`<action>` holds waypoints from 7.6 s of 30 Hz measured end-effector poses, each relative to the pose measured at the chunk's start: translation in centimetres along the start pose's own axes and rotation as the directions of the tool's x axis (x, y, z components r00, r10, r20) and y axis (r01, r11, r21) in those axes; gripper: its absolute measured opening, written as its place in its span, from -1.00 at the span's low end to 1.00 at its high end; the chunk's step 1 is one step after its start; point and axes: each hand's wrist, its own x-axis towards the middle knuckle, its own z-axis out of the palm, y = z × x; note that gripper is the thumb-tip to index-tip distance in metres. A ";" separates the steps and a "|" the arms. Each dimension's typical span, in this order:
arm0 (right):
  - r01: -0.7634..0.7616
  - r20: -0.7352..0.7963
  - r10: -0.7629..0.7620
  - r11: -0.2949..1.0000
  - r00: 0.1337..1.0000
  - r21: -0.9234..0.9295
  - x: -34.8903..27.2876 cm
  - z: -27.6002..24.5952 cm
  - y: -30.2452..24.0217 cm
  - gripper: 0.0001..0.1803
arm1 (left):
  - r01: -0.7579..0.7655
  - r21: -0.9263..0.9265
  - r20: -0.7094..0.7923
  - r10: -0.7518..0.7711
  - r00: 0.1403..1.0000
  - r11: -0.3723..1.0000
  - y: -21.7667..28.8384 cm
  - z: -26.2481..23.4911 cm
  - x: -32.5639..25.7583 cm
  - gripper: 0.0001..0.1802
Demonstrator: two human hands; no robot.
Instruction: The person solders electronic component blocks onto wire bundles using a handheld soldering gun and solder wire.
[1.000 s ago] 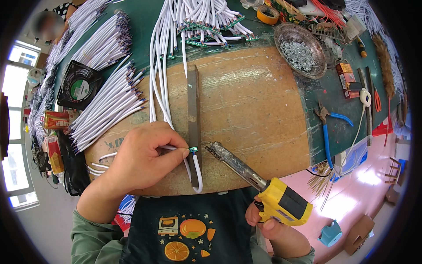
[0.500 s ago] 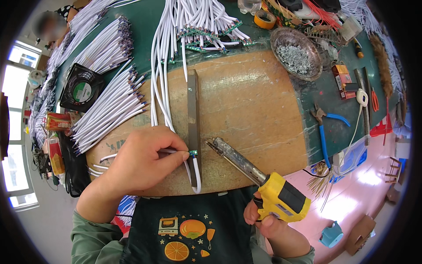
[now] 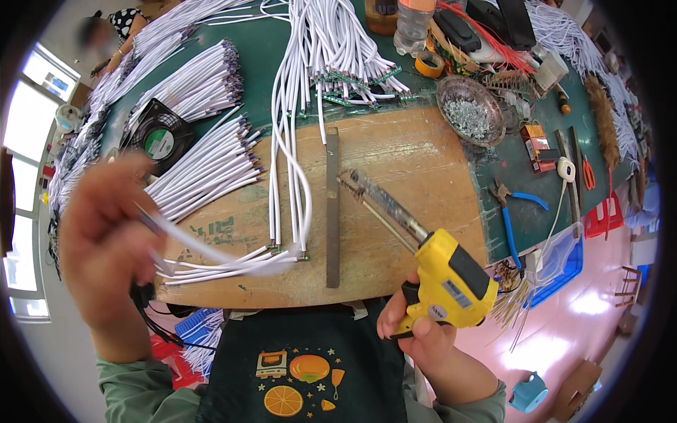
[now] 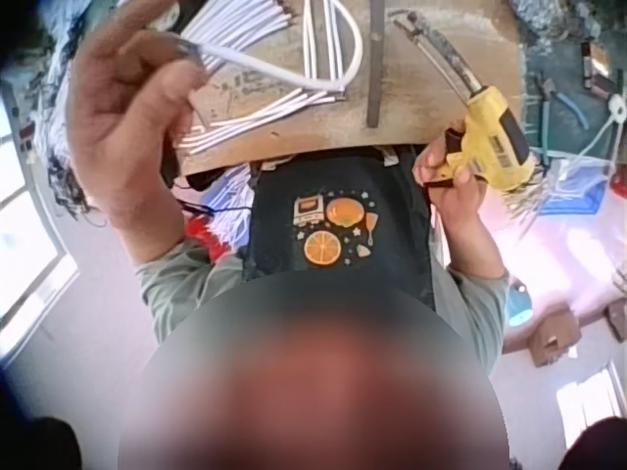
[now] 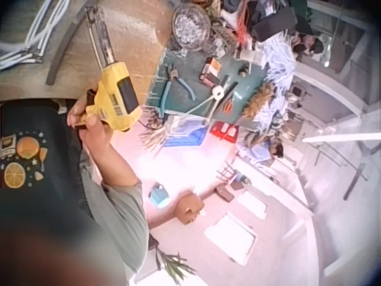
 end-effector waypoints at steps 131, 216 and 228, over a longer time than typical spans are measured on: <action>0.180 0.129 -0.160 0.972 0.979 -0.154 6.1 0.9 2.8 -0.28 | -0.564 0.200 0.503 0.410 0.761 0.802 -13.4 5.9 2.0 -0.67; -0.063 0.323 0.191 0.927 0.927 -0.369 5.9 2.8 2.8 -0.25 | -0.085 0.303 0.237 0.012 0.971 0.949 -11.7 6.6 -3.1 -0.87; 0.044 0.218 0.057 0.902 0.974 -0.429 5.8 3.8 2.7 -0.49 | -0.333 0.419 0.247 0.247 0.937 0.845 -12.0 8.4 -2.8 -0.86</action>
